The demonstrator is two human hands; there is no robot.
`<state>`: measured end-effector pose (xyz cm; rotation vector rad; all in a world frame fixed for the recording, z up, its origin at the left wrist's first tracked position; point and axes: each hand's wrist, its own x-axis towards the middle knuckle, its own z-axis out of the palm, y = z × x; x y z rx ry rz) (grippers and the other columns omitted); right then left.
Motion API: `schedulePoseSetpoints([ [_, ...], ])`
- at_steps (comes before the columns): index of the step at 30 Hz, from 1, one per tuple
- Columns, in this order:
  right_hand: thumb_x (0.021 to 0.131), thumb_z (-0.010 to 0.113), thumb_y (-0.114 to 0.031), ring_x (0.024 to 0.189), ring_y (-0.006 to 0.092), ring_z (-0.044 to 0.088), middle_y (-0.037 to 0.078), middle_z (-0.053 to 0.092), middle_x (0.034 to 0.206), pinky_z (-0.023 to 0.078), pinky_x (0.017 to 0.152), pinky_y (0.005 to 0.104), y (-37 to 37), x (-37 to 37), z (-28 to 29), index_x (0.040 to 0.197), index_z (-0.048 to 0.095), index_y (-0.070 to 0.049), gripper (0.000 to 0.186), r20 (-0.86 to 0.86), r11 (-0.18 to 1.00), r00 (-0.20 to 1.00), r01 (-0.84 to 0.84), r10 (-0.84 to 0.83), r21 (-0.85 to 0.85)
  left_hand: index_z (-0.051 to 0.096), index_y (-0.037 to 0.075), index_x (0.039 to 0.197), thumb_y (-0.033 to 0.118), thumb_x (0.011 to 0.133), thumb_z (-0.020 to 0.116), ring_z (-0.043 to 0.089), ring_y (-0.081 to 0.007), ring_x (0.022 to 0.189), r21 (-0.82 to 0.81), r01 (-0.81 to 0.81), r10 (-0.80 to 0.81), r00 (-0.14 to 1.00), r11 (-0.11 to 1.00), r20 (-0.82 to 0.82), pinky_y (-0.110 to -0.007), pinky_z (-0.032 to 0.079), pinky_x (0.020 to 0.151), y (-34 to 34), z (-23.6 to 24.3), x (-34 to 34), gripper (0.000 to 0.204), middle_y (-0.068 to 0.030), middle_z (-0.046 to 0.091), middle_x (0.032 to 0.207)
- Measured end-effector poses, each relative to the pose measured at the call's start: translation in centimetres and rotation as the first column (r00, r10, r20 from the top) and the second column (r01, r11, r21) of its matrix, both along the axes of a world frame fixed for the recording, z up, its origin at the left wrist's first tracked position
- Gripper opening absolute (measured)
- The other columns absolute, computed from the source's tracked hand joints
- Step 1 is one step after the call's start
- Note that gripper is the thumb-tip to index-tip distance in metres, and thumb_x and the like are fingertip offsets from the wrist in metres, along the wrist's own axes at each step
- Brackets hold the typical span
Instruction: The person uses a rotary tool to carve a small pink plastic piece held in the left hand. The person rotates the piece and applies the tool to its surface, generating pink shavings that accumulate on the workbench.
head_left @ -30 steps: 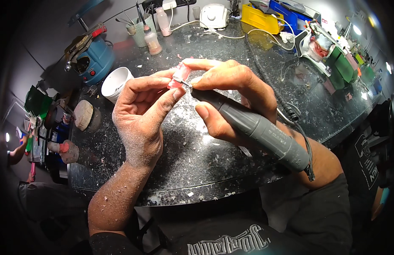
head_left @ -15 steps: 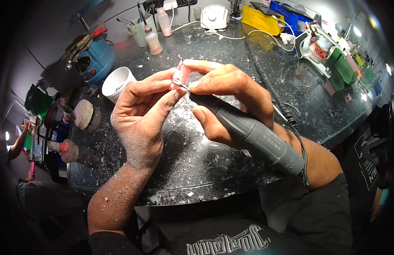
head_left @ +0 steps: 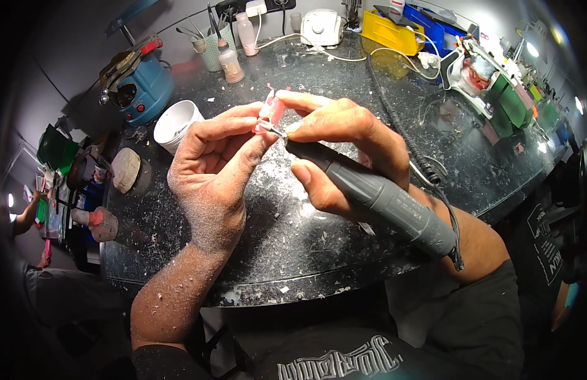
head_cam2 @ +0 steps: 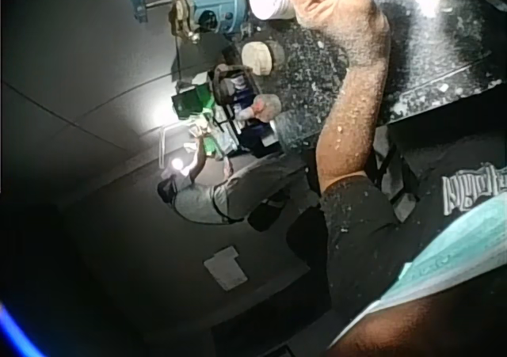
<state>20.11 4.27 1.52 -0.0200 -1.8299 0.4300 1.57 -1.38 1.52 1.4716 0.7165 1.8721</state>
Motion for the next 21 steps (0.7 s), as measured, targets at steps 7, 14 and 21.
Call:
schedulePoseSetpoints([
  [7, 0.075, 0.08, 0.005, 0.1, 0.0276, 0.073, 0.02, 0.073, 0.111, 0.058, 0.089, 0.0374, 0.45, -0.4, -0.13, 0.111, 0.067, -0.001, 0.039, -0.081, 0.999, 0.997, 0.024, -0.022, 0.03, 0.065, -0.004, 0.108, -0.01, 0.09, 0.075, 0.072, -0.0202, 0.108, -0.022, -0.026, 0.025, 0.999, 0.999, -0.037, -0.034, 0.059, 0.099, -0.15, 0.01, -0.04, 0.021, -0.02, 0.072, 0.117],
  [14, 0.072, 0.079, 0.008, 0.099, 0.0286, 0.073, 0.013, 0.071, 0.1, 0.056, 0.103, 0.0462, 0.12, -0.47, 0.45, 0.109, 0.067, -0.001, 0.04, -0.069, 0.998, 0.998, 0.015, -0.011, 0.068, 0.065, -0.005, 0.106, -0.009, 0.09, 0.076, 0.073, -0.0206, 0.105, -0.032, -0.039, 0.038, 0.999, 0.999, -0.032, -0.034, 0.06, 0.099, -0.38, 0.09, -0.05, 0.02, -0.0194, 0.073, 0.115],
  [21, 0.071, 0.079, 0.008, 0.096, 0.0282, 0.073, 0.011, 0.068, 0.094, 0.055, 0.107, 0.0509, -0.03, -0.55, 0.68, 0.108, 0.066, -0.001, 0.041, -0.054, 0.994, 0.998, 0.028, -0.022, 0.102, 0.066, -0.004, 0.104, -0.009, 0.089, 0.077, 0.073, -0.0199, 0.104, -0.036, -0.027, 0.028, 1.0, 0.999, 0.003, -0.033, 0.06, 0.098, -0.49, 0.13, 0.05, 0.019, -0.0183, 0.074, 0.112],
])
